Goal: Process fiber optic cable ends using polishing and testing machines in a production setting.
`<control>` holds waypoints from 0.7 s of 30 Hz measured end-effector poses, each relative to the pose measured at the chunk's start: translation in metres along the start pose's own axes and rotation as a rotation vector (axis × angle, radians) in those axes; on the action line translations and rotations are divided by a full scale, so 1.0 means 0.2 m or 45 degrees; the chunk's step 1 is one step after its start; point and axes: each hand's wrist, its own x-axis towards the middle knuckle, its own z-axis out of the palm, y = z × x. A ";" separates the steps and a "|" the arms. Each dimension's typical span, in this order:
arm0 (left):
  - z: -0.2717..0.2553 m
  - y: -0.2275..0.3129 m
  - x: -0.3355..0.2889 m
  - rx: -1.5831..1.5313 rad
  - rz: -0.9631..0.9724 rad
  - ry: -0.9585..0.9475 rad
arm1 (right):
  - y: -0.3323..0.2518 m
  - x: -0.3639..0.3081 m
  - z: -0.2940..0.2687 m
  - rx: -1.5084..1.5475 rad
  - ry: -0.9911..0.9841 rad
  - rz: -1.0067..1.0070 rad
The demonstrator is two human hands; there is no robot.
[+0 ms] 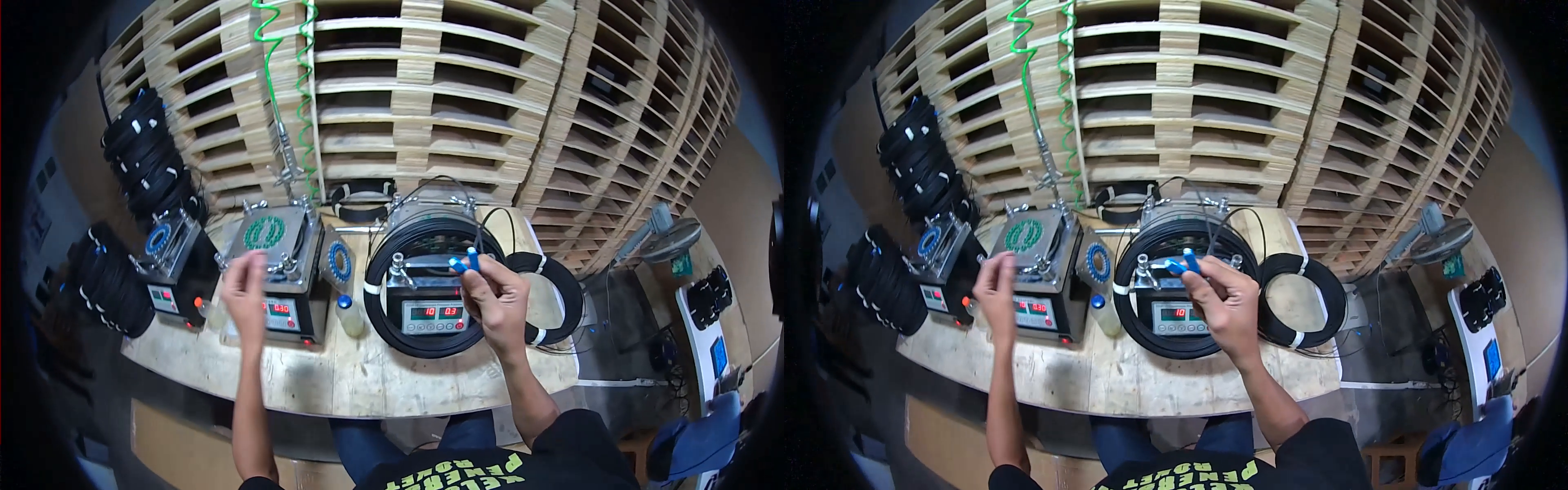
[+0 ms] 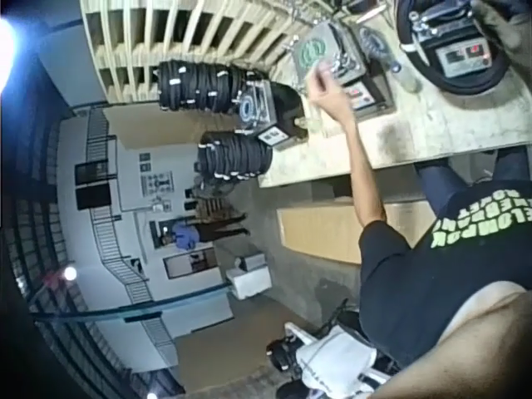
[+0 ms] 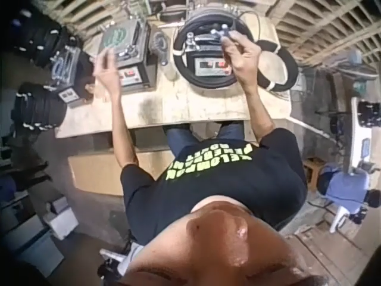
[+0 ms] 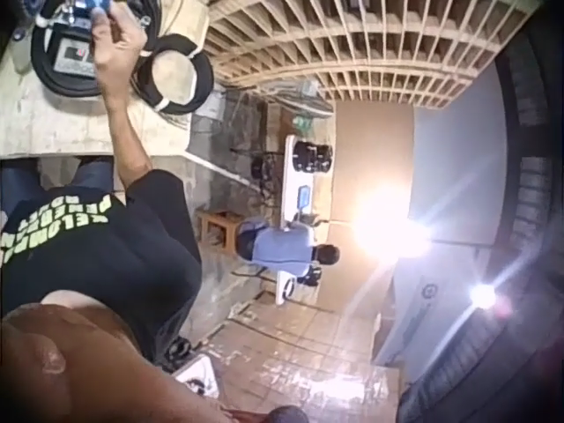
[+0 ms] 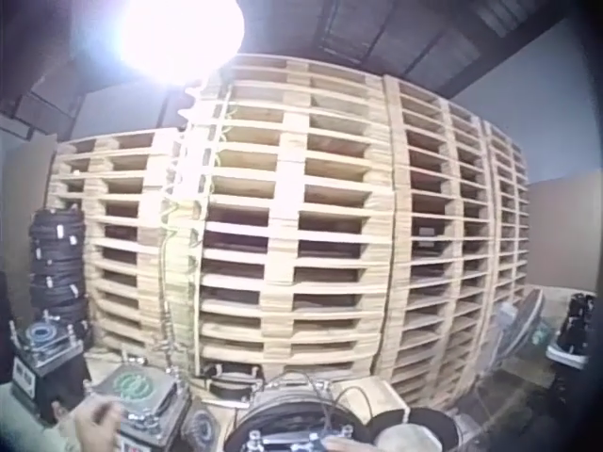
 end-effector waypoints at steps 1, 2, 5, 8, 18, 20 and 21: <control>0.14 0.17 -0.05 -0.071 -0.014 -0.268 | -0.03 0.02 -0.02 0.008 0.006 -0.038; 0.28 0.35 -0.07 -0.006 0.347 -0.429 | -0.05 0.04 -0.02 0.035 -0.004 -0.073; 0.60 0.65 -0.18 -0.481 0.258 -0.760 | -0.13 0.09 -0.02 -0.043 0.002 -0.108; 0.78 0.76 -0.20 -0.830 0.218 -0.795 | -0.18 0.14 0.00 0.001 0.015 -0.136; 1.05 0.90 -0.13 -1.286 -0.130 -0.731 | -0.27 0.34 -0.15 0.037 -0.115 -0.045; 1.07 0.93 -0.08 -1.034 0.168 -0.625 | -0.26 0.41 -0.18 0.052 -0.122 -0.088; 1.08 0.95 -0.04 -1.040 0.241 -0.572 | -0.27 0.45 -0.19 -0.032 -0.094 -0.230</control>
